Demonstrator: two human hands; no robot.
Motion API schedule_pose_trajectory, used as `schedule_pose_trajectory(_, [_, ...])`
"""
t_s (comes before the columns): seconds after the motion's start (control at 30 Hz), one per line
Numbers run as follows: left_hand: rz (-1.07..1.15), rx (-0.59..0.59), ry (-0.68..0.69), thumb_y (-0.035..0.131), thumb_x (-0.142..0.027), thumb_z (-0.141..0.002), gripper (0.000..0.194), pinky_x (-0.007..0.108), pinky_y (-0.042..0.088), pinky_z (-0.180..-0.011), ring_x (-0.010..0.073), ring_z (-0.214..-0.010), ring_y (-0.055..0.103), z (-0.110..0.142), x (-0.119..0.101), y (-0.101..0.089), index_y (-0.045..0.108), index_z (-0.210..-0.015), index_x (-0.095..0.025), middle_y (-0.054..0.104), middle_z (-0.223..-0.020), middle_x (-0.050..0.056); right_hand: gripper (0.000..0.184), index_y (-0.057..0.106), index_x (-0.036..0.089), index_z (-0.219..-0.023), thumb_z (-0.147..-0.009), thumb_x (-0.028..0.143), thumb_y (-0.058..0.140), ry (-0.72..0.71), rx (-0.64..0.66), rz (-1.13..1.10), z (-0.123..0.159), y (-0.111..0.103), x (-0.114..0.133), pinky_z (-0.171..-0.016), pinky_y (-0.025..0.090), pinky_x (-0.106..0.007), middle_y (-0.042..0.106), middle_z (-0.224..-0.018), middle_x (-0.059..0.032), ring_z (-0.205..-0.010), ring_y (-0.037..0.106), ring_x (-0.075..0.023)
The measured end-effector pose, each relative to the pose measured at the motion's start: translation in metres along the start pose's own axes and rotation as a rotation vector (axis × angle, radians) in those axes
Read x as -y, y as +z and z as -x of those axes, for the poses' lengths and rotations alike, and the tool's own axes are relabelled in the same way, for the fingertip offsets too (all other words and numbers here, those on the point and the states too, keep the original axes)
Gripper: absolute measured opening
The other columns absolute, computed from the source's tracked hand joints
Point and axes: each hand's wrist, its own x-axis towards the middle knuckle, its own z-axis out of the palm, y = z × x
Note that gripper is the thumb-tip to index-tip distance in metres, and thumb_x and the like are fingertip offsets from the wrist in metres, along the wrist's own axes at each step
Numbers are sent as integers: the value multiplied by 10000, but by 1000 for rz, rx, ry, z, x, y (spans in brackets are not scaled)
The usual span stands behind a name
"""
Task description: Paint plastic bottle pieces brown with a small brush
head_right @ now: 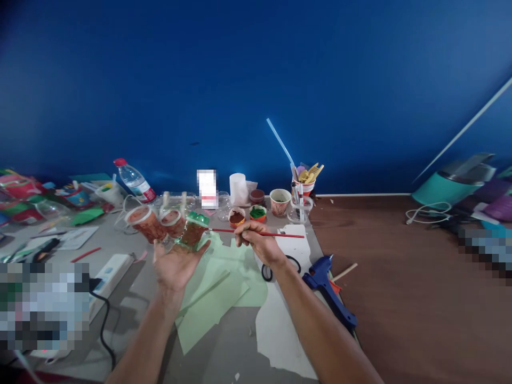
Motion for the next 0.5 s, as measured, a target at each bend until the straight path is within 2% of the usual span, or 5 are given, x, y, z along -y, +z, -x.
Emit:
schedule_pose_trajectory(0.13, [-58,-47,10,259,-699,-901,718,541,449,-976,286,-965,692,6,7,11,669,-1142,-161,754,-1016,149,97,723,186,-763,-695,213,659,3,-2,-22,0,2,-1,-525,294,-262,672,-587,-16,-532,543,-118])
schedule_pose_trajectory(0.23, [-64,-59,25,262,-702,-899,728,520,460,-970,280,-939,699,10,10,17,669,-1139,-149,758,-991,146,92,717,186,-757,-690,227,669,1,11,5,-1,3,0,-516,294,-266,668,-574,-13,-527,533,-122])
schedule_pose_trajectory(0.37, [-29,2,-19,281,-712,-886,710,574,418,-998,297,-1021,671,9,7,15,651,-1176,-180,740,-1078,145,82,702,187,-751,-705,247,671,-1,11,62,-1,2,-1,-516,308,-267,664,-574,-8,-522,530,-117])
schedule_pose_trajectory(0.5, [34,82,-44,309,-696,-882,666,659,330,-1031,334,-1193,577,5,3,6,622,-1226,-220,693,-1204,142,85,711,188,-745,-702,244,664,8,-9,99,-2,-3,-4,-520,304,-271,663,-568,-6,-514,523,-118])
